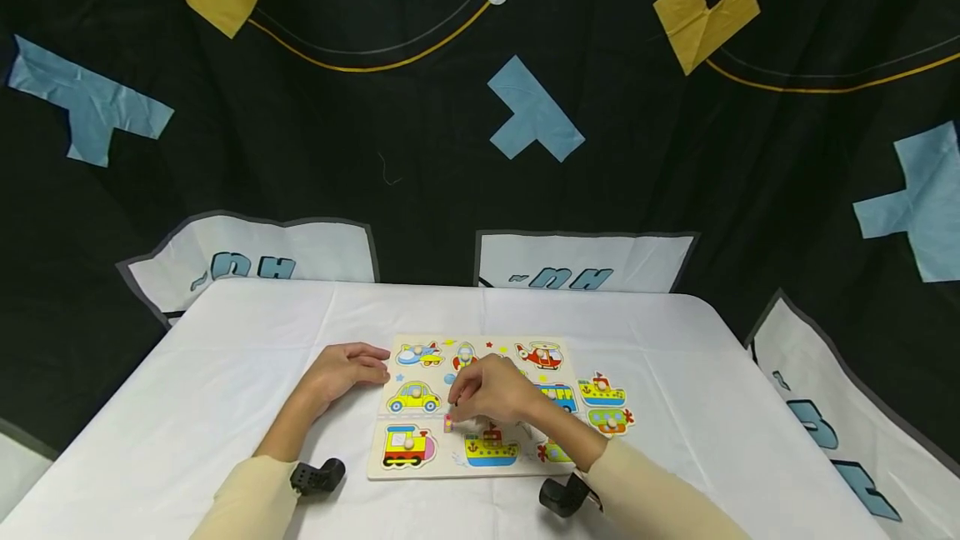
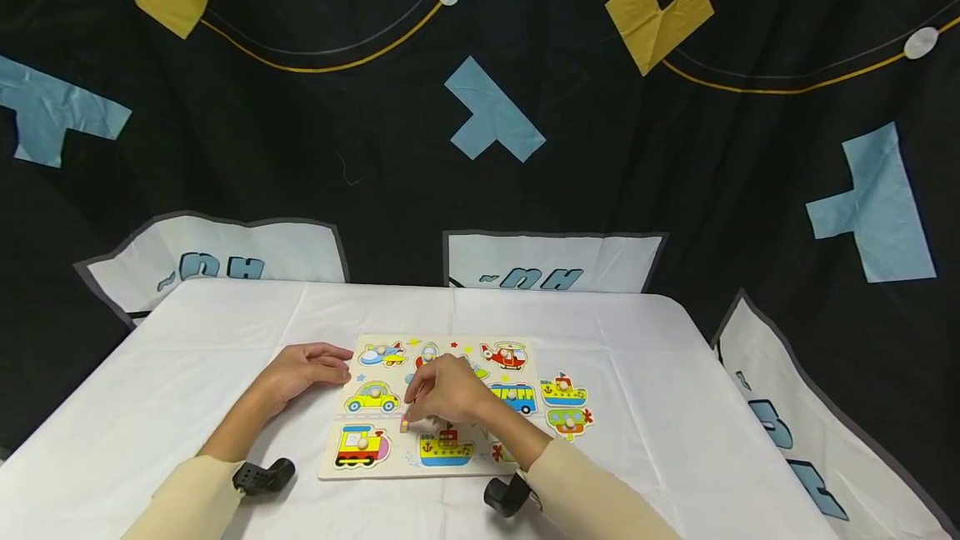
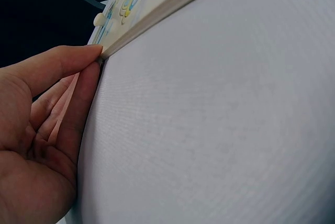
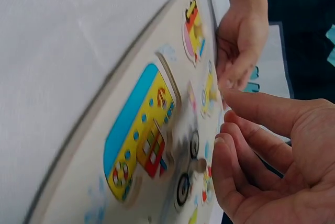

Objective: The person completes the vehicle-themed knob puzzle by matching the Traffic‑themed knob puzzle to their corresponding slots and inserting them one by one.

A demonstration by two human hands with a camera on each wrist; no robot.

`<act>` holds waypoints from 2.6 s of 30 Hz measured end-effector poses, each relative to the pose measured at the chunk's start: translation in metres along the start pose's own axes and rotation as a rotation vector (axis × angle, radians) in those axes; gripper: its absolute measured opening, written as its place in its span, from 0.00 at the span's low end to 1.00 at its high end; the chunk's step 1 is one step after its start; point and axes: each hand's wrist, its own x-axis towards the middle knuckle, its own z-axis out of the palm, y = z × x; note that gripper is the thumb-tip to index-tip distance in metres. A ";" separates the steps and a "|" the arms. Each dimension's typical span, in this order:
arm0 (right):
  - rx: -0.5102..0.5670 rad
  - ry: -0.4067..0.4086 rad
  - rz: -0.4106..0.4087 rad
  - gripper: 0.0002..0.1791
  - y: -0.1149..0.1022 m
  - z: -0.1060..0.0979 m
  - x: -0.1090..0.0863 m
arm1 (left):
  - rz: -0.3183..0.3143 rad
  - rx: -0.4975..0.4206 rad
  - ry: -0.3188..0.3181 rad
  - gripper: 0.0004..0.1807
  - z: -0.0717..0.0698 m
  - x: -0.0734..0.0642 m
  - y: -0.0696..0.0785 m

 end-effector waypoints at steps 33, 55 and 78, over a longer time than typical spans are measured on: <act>-0.081 0.298 0.163 0.11 0.075 -0.091 -0.050 | 0.022 -0.003 0.018 0.23 -0.001 0.000 0.003; -0.085 0.350 0.265 0.12 0.122 -0.113 -0.084 | 0.002 -0.010 0.020 0.24 0.000 -0.001 0.002; -0.098 0.370 0.283 0.09 0.131 -0.104 -0.079 | 0.000 -0.009 0.020 0.23 -0.001 -0.003 0.000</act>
